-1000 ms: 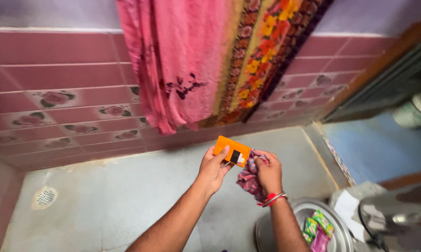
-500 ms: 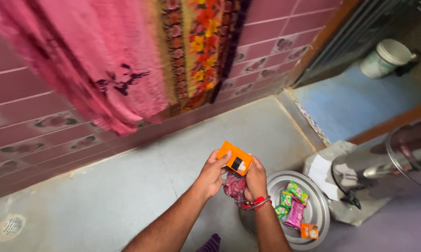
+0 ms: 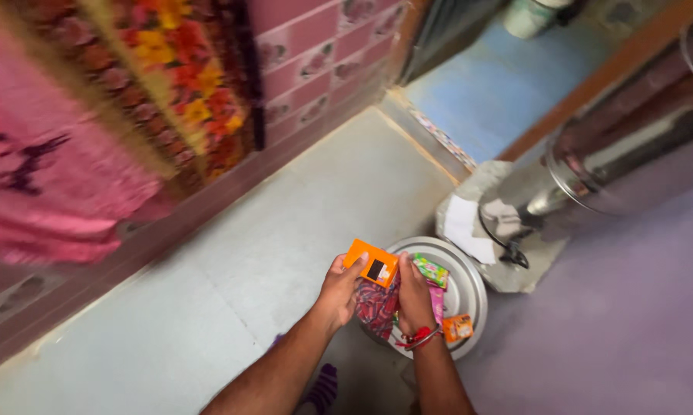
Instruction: The person picks up a packaged soap bar from a shelf, carries it through a doorway, and uses their hands to peel off the outer paper wrapper.
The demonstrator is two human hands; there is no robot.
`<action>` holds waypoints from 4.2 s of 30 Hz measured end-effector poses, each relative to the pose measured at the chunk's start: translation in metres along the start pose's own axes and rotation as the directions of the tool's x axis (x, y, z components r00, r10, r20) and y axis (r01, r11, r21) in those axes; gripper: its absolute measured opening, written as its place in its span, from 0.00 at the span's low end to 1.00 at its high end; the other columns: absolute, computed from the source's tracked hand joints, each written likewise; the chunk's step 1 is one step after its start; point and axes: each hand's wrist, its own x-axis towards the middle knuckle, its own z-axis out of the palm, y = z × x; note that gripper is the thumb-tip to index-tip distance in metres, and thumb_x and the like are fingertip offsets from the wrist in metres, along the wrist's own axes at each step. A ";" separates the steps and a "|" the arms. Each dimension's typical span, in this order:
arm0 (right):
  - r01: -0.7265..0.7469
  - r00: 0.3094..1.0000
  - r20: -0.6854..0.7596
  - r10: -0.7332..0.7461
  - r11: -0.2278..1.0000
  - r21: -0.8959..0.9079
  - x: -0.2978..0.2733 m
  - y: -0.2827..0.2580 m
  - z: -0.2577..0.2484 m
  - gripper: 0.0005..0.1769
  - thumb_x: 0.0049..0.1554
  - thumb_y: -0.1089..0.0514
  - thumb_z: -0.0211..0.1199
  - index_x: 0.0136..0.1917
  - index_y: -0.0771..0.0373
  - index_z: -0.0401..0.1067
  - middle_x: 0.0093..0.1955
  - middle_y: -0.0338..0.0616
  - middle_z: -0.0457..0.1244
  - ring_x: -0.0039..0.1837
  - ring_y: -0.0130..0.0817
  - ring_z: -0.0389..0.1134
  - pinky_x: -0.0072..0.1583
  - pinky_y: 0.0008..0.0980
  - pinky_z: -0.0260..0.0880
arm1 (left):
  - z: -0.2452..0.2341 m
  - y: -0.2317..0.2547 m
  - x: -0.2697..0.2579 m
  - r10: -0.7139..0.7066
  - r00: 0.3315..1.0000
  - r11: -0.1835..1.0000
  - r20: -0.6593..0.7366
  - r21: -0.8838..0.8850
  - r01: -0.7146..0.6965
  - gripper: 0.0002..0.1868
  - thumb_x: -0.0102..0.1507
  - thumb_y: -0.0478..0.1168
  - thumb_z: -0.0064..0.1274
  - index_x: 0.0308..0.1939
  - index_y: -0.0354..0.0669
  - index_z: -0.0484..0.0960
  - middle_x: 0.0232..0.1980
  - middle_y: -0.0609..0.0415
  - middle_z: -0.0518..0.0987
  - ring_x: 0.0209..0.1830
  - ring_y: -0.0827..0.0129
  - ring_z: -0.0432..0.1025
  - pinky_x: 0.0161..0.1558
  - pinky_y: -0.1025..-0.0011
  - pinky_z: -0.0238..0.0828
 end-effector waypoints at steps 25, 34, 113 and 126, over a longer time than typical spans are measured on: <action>0.079 0.799 -0.590 0.116 0.953 0.293 0.071 0.113 -0.221 0.22 0.67 0.44 0.55 0.62 0.62 0.69 0.46 0.42 0.66 0.42 0.31 0.65 0.46 0.37 0.66 | 0.012 -0.134 0.166 -0.266 0.912 0.827 0.312 0.561 0.049 0.24 0.57 0.19 0.52 0.56 0.35 0.78 0.50 0.50 0.83 0.47 0.70 0.77 0.46 0.74 0.76; 0.224 0.595 -0.738 0.317 0.817 0.532 0.077 0.186 -0.293 0.20 0.67 0.48 0.50 0.66 0.62 0.65 0.57 0.46 0.67 0.54 0.39 0.70 0.60 0.44 0.73 | 0.006 -0.099 0.187 -0.323 0.922 0.851 0.213 0.492 0.185 0.18 0.57 0.20 0.51 0.49 0.35 0.80 0.44 0.49 0.84 0.38 0.67 0.78 0.38 0.71 0.77; -0.226 0.621 -0.095 -0.778 -0.062 -0.972 0.167 -0.095 0.036 0.46 0.57 0.35 0.62 0.76 0.66 0.57 0.78 0.54 0.53 0.80 0.51 0.49 0.73 0.58 0.48 | 0.108 0.244 0.117 0.106 0.783 -0.709 0.613 0.599 -0.372 0.54 0.59 0.74 0.51 0.78 0.47 0.53 0.81 0.47 0.51 0.82 0.56 0.41 0.76 0.44 0.37; -0.221 0.563 -0.041 -0.826 -0.102 -0.970 0.289 -0.203 0.048 0.48 0.59 0.34 0.61 0.79 0.67 0.55 0.82 0.54 0.49 0.83 0.50 0.44 0.75 0.60 0.45 | 0.219 0.299 0.246 0.126 0.634 -0.740 0.763 0.498 -0.452 0.52 0.60 0.72 0.50 0.78 0.47 0.54 0.81 0.49 0.53 0.82 0.58 0.44 0.75 0.42 0.39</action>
